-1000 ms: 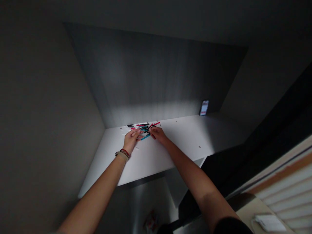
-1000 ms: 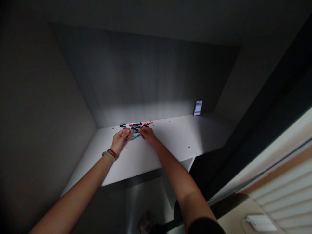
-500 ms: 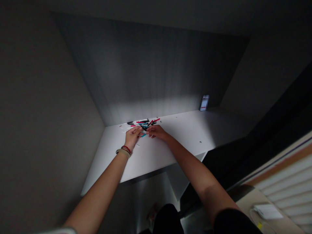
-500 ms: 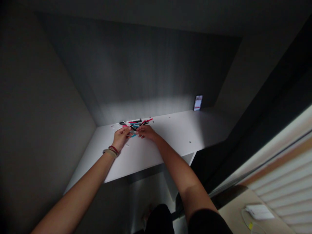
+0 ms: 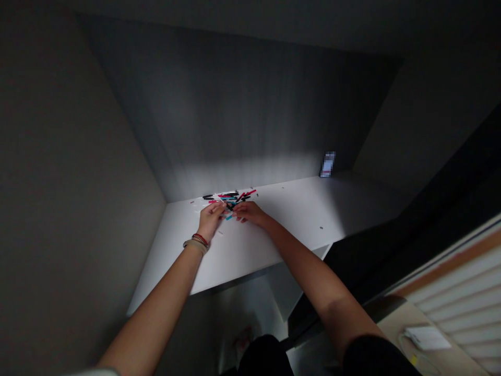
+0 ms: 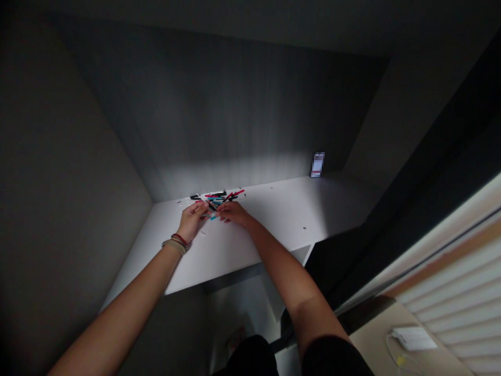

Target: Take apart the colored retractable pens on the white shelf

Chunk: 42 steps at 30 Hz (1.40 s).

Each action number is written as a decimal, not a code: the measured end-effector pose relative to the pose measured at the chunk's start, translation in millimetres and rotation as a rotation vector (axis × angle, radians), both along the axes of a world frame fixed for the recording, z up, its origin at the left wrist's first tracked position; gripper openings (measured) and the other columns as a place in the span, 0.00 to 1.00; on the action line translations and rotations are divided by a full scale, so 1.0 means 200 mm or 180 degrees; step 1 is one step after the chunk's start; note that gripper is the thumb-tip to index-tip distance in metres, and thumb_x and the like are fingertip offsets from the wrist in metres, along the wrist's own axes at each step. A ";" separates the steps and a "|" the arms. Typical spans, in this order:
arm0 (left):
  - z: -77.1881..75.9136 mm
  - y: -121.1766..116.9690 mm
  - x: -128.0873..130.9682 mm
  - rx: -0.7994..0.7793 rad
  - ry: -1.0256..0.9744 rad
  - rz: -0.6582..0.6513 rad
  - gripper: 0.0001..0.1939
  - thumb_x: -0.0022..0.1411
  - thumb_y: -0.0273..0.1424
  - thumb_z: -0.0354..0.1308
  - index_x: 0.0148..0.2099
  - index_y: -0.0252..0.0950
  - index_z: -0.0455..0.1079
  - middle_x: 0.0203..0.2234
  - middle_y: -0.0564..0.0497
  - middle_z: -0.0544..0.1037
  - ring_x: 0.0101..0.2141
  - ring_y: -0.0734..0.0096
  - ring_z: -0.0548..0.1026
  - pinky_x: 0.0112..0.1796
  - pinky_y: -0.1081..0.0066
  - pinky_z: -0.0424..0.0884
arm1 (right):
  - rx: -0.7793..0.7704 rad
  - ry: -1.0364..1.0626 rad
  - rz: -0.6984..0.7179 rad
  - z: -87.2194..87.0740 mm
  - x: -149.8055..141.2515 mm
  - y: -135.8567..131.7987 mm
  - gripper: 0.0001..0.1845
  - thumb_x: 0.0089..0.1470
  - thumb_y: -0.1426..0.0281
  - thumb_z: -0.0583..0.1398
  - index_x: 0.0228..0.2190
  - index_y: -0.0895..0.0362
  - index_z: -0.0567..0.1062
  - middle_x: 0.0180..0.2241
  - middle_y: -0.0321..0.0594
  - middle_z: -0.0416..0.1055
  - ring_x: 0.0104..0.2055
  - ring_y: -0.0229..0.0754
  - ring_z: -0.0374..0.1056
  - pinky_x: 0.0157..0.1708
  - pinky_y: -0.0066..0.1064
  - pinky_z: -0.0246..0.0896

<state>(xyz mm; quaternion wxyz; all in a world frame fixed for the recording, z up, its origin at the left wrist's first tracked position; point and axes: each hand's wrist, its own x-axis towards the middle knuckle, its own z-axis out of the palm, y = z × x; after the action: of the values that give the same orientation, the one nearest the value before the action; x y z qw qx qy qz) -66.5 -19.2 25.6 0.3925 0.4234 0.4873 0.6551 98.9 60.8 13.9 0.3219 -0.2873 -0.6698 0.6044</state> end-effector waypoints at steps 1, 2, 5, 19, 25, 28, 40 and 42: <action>0.00 0.00 0.00 -0.0001 -0.0004 -0.0007 0.24 0.45 0.45 0.71 0.39 0.33 0.76 0.28 0.48 0.79 0.29 0.68 0.75 0.27 0.74 0.66 | 0.0019 -0.0014 0.0014 0.00 0.00 0.00 0.17 0.40 0.65 0.71 0.32 0.59 0.76 0.26 0.37 0.75 0.25 0.36 0.72 0.21 0.22 0.65; 0.00 -0.01 0.00 -0.0006 -0.0003 -0.0023 0.24 0.46 0.45 0.71 0.39 0.33 0.76 0.28 0.48 0.79 0.29 0.69 0.75 0.27 0.74 0.66 | 0.0046 -0.0028 0.0030 -0.01 -0.01 0.00 0.17 0.40 0.64 0.71 0.31 0.59 0.76 0.26 0.37 0.75 0.24 0.36 0.72 0.20 0.22 0.65; -0.01 -0.01 0.00 -0.0014 0.0026 -0.0111 0.23 0.47 0.46 0.70 0.39 0.34 0.76 0.28 0.49 0.79 0.29 0.70 0.75 0.27 0.75 0.66 | 0.0161 -0.0052 0.0096 -0.02 -0.01 0.01 0.17 0.42 0.62 0.70 0.30 0.60 0.75 0.24 0.36 0.74 0.24 0.34 0.71 0.21 0.21 0.64; 0.01 0.00 -0.02 0.0290 0.0055 -0.0020 0.21 0.49 0.46 0.68 0.37 0.34 0.75 0.29 0.49 0.78 0.28 0.72 0.72 0.28 0.74 0.66 | 0.0563 -0.0202 0.0159 0.02 -0.01 -0.04 0.19 0.44 0.57 0.67 0.32 0.60 0.77 0.29 0.40 0.77 0.23 0.34 0.69 0.19 0.22 0.61; -0.02 0.05 -0.08 0.0342 -0.0004 0.0886 0.15 0.53 0.41 0.63 0.37 0.35 0.72 0.27 0.51 0.76 0.26 0.73 0.72 0.27 0.75 0.65 | 0.0757 -0.0316 0.0129 -0.01 -0.02 -0.03 0.17 0.43 0.59 0.69 0.28 0.60 0.75 0.23 0.36 0.73 0.20 0.33 0.65 0.20 0.23 0.59; -0.06 0.08 -0.10 0.0428 0.0297 0.1354 0.09 0.55 0.37 0.60 0.34 0.36 0.70 0.25 0.53 0.74 0.26 0.74 0.71 0.29 0.74 0.66 | 0.0943 -0.0421 0.0196 -0.02 -0.04 -0.04 0.17 0.44 0.59 0.68 0.27 0.60 0.75 0.22 0.35 0.72 0.22 0.34 0.65 0.23 0.24 0.60; -0.12 0.12 -0.09 0.0358 0.0710 0.1172 0.06 0.56 0.32 0.57 0.35 0.36 0.71 0.27 0.51 0.79 0.29 0.70 0.75 0.33 0.72 0.69 | 0.2805 -0.1239 0.0652 0.03 -0.19 -0.21 0.04 0.52 0.70 0.66 0.32 0.58 0.78 0.29 0.36 0.71 0.33 0.37 0.66 0.34 0.25 0.57; -0.13 0.13 -0.08 0.0362 0.0685 0.1120 0.06 0.56 0.32 0.57 0.35 0.36 0.71 0.26 0.51 0.78 0.28 0.70 0.75 0.32 0.72 0.69 | 0.2815 -0.1289 0.0586 0.02 -0.15 -0.16 0.03 0.53 0.71 0.66 0.32 0.58 0.78 0.29 0.37 0.71 0.32 0.36 0.66 0.35 0.25 0.57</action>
<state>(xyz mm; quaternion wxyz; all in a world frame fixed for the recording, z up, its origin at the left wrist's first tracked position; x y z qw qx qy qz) -83.5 6.0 0.5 0.1933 0.4207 0.5551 0.6910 69.8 27.8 18.4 0.2216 -0.1746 -0.9338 0.2203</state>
